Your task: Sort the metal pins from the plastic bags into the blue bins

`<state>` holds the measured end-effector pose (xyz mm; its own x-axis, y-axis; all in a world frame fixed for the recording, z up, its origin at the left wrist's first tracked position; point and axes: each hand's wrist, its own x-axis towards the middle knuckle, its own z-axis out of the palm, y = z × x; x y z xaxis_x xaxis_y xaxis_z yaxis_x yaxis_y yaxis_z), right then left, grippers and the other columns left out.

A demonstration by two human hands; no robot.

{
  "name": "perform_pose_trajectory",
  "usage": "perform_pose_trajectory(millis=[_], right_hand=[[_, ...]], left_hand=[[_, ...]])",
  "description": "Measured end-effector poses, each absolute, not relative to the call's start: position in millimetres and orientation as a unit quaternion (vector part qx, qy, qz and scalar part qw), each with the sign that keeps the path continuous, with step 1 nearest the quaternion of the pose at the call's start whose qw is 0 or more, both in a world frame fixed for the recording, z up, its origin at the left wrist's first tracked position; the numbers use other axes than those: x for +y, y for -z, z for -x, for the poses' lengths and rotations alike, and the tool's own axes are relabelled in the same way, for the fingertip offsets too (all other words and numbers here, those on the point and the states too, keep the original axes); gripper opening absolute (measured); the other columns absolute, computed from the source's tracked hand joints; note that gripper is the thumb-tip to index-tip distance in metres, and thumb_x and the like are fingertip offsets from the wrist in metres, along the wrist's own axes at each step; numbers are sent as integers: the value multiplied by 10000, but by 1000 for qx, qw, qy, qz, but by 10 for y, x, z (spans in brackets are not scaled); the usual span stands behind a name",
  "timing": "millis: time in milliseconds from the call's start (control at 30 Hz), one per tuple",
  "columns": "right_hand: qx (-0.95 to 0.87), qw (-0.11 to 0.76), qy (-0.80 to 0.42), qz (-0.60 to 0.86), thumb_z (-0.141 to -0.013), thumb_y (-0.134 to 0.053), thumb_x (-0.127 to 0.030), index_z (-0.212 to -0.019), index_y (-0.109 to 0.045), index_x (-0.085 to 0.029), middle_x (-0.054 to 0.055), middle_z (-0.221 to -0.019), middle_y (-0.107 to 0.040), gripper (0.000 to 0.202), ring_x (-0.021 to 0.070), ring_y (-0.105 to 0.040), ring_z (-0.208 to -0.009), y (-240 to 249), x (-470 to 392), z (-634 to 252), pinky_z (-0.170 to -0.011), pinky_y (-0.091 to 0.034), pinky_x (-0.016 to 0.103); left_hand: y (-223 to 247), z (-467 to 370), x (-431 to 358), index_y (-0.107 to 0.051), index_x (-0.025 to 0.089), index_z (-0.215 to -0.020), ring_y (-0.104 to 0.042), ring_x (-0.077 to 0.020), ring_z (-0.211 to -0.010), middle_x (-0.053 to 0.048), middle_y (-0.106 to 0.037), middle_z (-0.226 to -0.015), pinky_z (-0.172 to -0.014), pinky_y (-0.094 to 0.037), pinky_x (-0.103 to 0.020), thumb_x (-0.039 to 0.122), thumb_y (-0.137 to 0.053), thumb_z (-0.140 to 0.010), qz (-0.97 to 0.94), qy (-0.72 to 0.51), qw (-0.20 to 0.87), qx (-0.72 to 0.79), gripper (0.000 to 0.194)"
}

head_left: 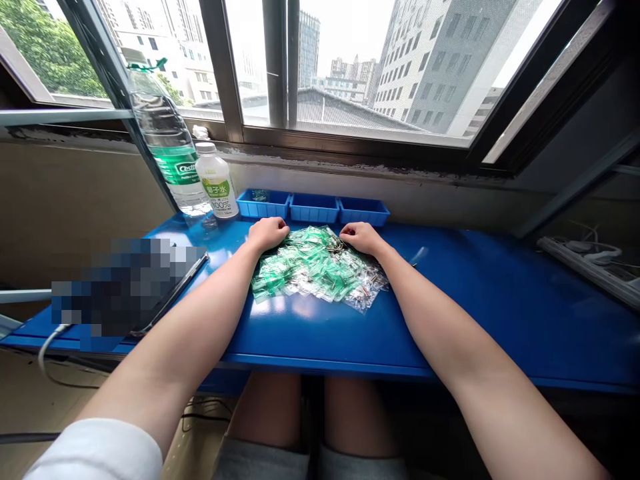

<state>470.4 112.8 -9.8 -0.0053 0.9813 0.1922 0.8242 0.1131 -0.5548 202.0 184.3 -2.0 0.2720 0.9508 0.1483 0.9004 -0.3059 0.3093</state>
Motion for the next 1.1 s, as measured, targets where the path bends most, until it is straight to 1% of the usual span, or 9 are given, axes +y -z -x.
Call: perform_pose_trajectory(millis=[100,200,333,433,533,633,767,933,1100], right_hand=[[-692,266,-148,655,-712,-588,-200,-801,-716,-179,37,-806,-699,157,156,-594,-719,82,1128,-4706,-632,-417,238],[-694,259,-164,652,-678,-570,-136,-842,-720,-174,38,-824,-698,226,153,-595,-729,71,1129,-4725,-638,-421,230],[-689,271,-180,647,-646,-558,-101,-873,-719,-171,28,-790,-686,288,146,-586,-711,86,1140,-4756,-629,-420,223],[-689,277,-178,646,-653,-543,-116,-860,-725,-172,22,-752,-680,280,139,-569,-665,118,1158,-4781,-616,-416,230],[-687,283,-176,645,-694,-526,-162,-828,-732,-178,24,-741,-689,246,143,-566,-638,154,1182,-4807,-607,-413,243],[-683,301,-159,646,-729,-530,-202,-811,-729,-179,32,-769,-703,216,155,-588,-677,176,1199,-4822,-625,-418,248],[-658,326,-93,672,-725,-561,-193,-817,-713,-159,54,-836,-714,181,168,-610,-755,166,1188,-4805,-674,-427,246],[-673,288,-60,678,-736,-590,-256,-721,-704,-155,57,-761,-708,153,170,-608,-709,165,1182,-4780,-645,-419,249],[-678,281,-66,676,-762,-564,-242,-724,-723,-165,63,-813,-726,181,182,-627,-753,201,1233,-4807,-642,-419,247]], left_hand=[[25,-2020,1849,-699,274,-929,-632,-256,-931,-28,-719,-1006,-737,-478,-309,425,-468,-768,-794,-156,78,582,319],[35,-2015,1857,-698,277,-921,-632,-257,-924,-26,-718,-994,-733,-477,-313,425,-465,-763,-795,-158,78,581,317],[37,-2009,1855,-698,281,-922,-632,-254,-931,-21,-718,-1001,-735,-476,-313,423,-465,-757,-795,-160,82,580,318],[34,-2007,1850,-701,282,-934,-632,-255,-943,-20,-718,-1013,-745,-478,-313,425,-464,-760,-795,-161,85,578,327],[35,-2009,1851,-702,283,-946,-632,-257,-949,-18,-718,-1021,-756,-480,-316,422,-465,-761,-794,-160,84,580,332],[37,-2012,1854,-703,276,-943,-630,-254,-951,-23,-718,-1021,-757,-478,-309,422,-468,-758,-794,-159,82,581,333],[31,-2015,1853,-699,266,-926,-632,-250,-935,-26,-720,-1008,-741,-478,-304,426,-468,-757,-797,-159,81,577,328],[22,-2015,1848,-696,271,-921,-630,-251,-926,-20,-720,-997,-730,-478,-311,428,-465,-755,-798,-159,82,575,324],[27,-2011,1851,-696,267,-923,-629,-245,-917,-23,-719,-994,-727,-475,-307,428,-466,-751,-799,-160,86,573,330]])
